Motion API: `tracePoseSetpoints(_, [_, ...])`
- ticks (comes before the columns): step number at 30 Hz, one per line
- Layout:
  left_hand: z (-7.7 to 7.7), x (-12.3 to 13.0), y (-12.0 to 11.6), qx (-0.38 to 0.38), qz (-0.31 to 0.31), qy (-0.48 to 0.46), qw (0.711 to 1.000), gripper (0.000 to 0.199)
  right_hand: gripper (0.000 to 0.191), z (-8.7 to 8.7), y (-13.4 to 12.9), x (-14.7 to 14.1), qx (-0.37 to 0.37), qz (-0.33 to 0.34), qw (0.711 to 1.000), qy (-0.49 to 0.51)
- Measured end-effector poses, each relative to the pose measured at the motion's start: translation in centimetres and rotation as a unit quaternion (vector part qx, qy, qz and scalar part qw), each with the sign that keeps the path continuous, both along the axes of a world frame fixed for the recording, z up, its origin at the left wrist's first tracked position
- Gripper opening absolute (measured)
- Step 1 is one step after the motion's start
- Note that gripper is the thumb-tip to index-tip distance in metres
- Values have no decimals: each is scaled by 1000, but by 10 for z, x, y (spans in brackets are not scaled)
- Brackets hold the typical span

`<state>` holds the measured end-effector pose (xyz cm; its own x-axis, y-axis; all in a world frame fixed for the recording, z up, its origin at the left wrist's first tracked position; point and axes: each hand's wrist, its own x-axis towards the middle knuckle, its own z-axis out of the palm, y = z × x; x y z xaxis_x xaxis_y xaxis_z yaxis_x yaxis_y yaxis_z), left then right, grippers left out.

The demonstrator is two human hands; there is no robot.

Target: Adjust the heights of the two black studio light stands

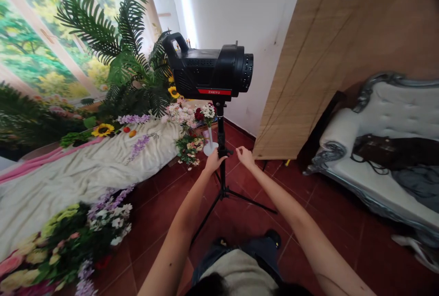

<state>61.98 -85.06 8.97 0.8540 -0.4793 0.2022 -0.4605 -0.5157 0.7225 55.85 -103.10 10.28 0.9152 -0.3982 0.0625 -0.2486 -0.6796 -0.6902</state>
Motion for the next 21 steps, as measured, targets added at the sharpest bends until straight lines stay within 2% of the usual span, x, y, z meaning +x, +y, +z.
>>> tracePoseSetpoints(2, [1,-1,-1,6,-9,-4,1000,53,50,-2,1,4,139,1,990,27])
tracePoseSetpoints(4, [2,-4,-2,1,-2,-6,1000,52,51,-1,1,4,209,19,978,-5])
tracePoseSetpoints(7, [1,-6,-4,-9,11,-5,1000,49,41,7,1,-2,204,63,971,-109])
tracePoseSetpoints(10, [1,-6,-4,-28,9,4,1000,49,34,17,1,-12,172,110,967,-152])
tracePoseSetpoints(14, [2,-3,-3,-79,4,45,996,50,22,37,8,-9,173,106,958,-204])
tracePoseSetpoints(15, [3,-2,-4,-95,3,64,993,49,24,44,11,-5,186,104,953,-215])
tracePoseSetpoints(17, [3,1,-9,-138,5,92,986,47,42,59,21,3,210,122,942,-232])
tracePoseSetpoints(19, [2,4,-19,-196,12,88,977,47,61,71,33,11,225,172,931,-233])
tracePoseSetpoints(21, [1,8,-31,-246,25,74,966,48,70,76,44,17,223,219,924,-222])
